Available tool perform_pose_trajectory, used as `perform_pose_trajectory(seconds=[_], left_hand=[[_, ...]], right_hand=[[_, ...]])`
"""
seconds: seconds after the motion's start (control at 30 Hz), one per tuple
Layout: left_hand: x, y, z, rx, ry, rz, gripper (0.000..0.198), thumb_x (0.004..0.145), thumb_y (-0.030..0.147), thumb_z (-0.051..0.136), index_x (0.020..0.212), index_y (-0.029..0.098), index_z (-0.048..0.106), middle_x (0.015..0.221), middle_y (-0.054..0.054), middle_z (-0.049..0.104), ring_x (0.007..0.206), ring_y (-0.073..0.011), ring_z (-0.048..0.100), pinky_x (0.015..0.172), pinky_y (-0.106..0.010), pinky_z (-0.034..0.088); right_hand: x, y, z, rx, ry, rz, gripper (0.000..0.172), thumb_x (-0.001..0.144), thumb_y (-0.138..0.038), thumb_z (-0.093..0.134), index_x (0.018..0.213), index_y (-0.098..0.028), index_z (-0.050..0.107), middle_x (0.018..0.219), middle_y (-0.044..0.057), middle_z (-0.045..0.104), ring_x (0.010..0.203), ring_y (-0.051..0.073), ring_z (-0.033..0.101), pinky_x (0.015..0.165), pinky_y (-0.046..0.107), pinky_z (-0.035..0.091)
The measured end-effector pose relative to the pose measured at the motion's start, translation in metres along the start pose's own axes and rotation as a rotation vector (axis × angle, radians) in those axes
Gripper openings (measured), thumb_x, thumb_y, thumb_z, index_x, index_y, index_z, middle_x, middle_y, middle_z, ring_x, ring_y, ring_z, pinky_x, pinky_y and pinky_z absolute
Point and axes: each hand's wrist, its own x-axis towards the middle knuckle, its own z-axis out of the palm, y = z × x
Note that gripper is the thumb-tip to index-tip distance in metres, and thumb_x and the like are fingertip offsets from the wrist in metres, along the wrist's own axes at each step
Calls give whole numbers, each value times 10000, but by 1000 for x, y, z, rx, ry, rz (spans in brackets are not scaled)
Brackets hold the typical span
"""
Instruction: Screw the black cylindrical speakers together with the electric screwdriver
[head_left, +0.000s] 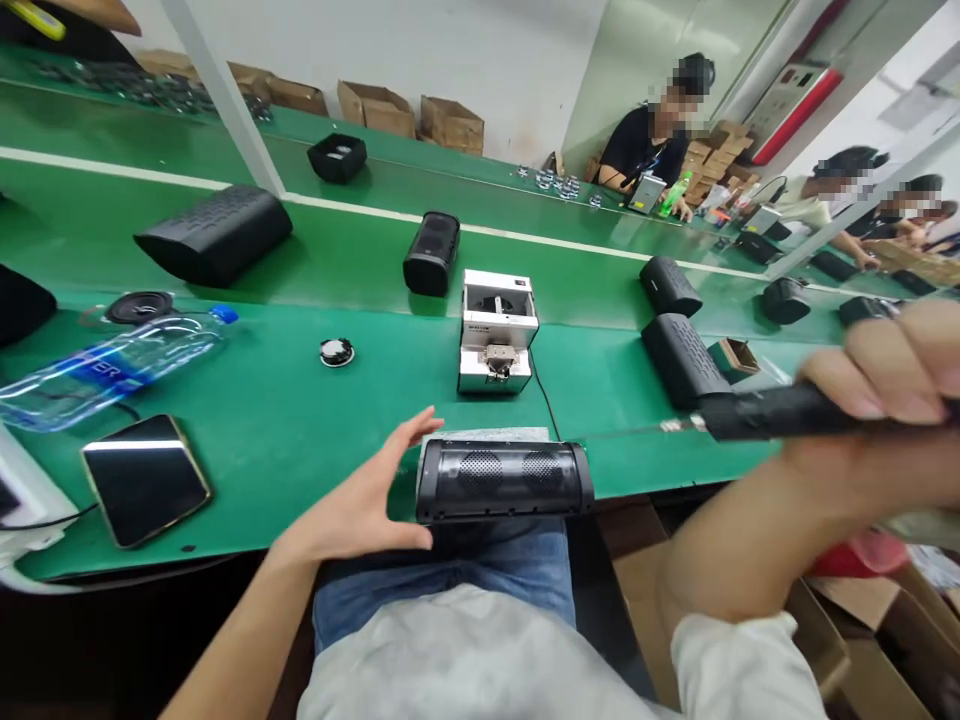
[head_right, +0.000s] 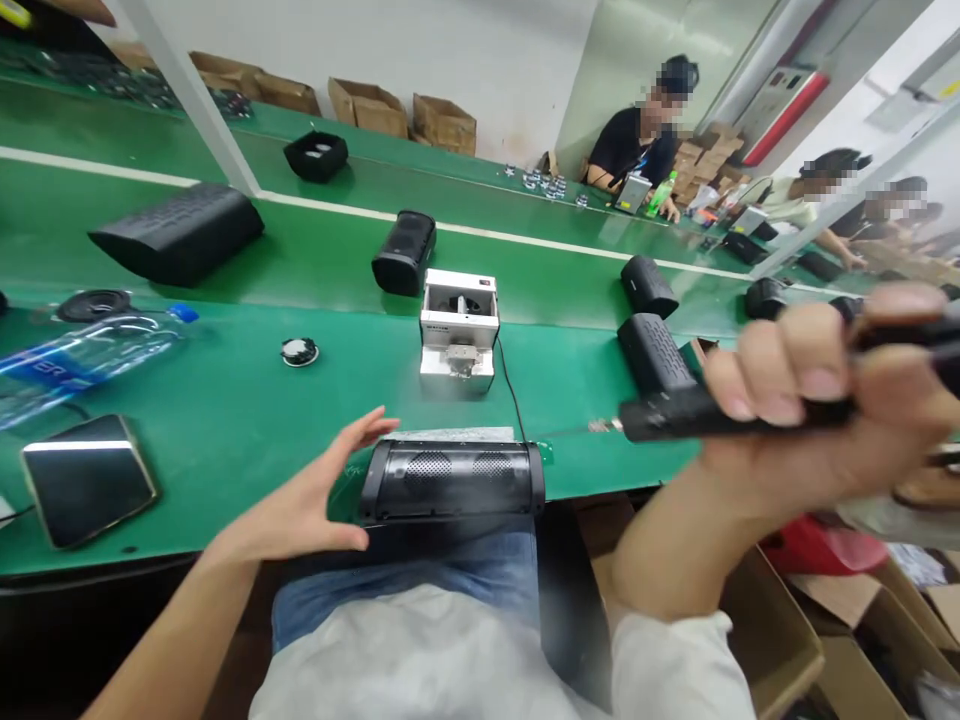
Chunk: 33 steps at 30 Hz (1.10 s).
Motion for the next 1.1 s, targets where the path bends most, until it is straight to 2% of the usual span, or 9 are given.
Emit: perform_pose_trajectory(seconds=[0.07,0.1,0.13,0.2,0.33,0.6,0.77,0.93,1.1], left_hand=[[-10,-7,28,11,13,-41,1405,787,554,1000,1799,414,35,1800,-166,387,1606,-439,502,1295,-597,485],[-9,-8,38,18,39,-40,1379,797,470,1000,1791,424,45,1792,-161,390,1600,-432,511,1289,-597,494],[-5,-9,45,21,68,-29,1326,810,405,987,1780,426,83,1771,-155,411,1587,-422,527,1284,-592,502],[3,-10,53,28,122,3,1216,816,333,969,1743,410,186,1707,-143,471,1549,-408,565,1273,-580,514],[15,-17,54,29,203,35,1184,805,298,965,1718,378,215,1659,-155,480,1514,-413,580,1261,-592,518],[13,-27,53,-44,144,4,1222,844,360,937,1758,393,127,1691,-154,446,1547,-412,542,1305,-607,456],[15,-28,53,-55,152,-7,1242,845,424,929,1770,368,102,1655,-153,479,1500,-403,592,1280,-585,487],[16,-28,55,-52,137,-5,1251,832,427,945,1759,341,108,1687,-184,440,1541,-429,548,1290,-603,473],[17,-25,55,-75,149,36,1218,815,389,970,1730,329,168,1678,-187,433,1560,-432,517,1322,-614,434]], right_hand=[[-16,50,31,-310,-792,-180,262,710,-109,915,826,-324,820,525,-85,557,425,40,431,388,310,349],[-22,78,42,-313,-1018,-338,244,706,-126,908,853,-299,818,535,-93,543,421,57,461,381,288,377],[-27,106,50,-271,-1151,-441,192,766,-149,868,870,-297,802,542,-101,545,417,68,499,387,264,404],[-29,152,59,-304,-1259,-521,111,897,-175,796,922,-270,746,581,-109,559,435,81,545,436,246,471],[-19,202,62,-429,-1326,-595,162,1014,-262,756,898,-229,647,597,-124,503,451,58,533,535,242,515],[9,241,66,-623,-1235,-643,381,1010,-583,741,1034,-225,617,729,-98,510,620,84,674,592,222,556],[8,244,69,-622,-1189,-678,387,1008,-574,697,973,-204,589,675,-127,438,586,58,665,630,220,542],[2,231,62,-629,-1255,-604,357,1002,-546,759,1000,-236,582,669,-139,491,469,20,535,552,194,486],[-49,201,59,-552,-1278,-475,125,1021,-246,713,949,-258,611,592,-124,503,425,44,450,436,223,380]])
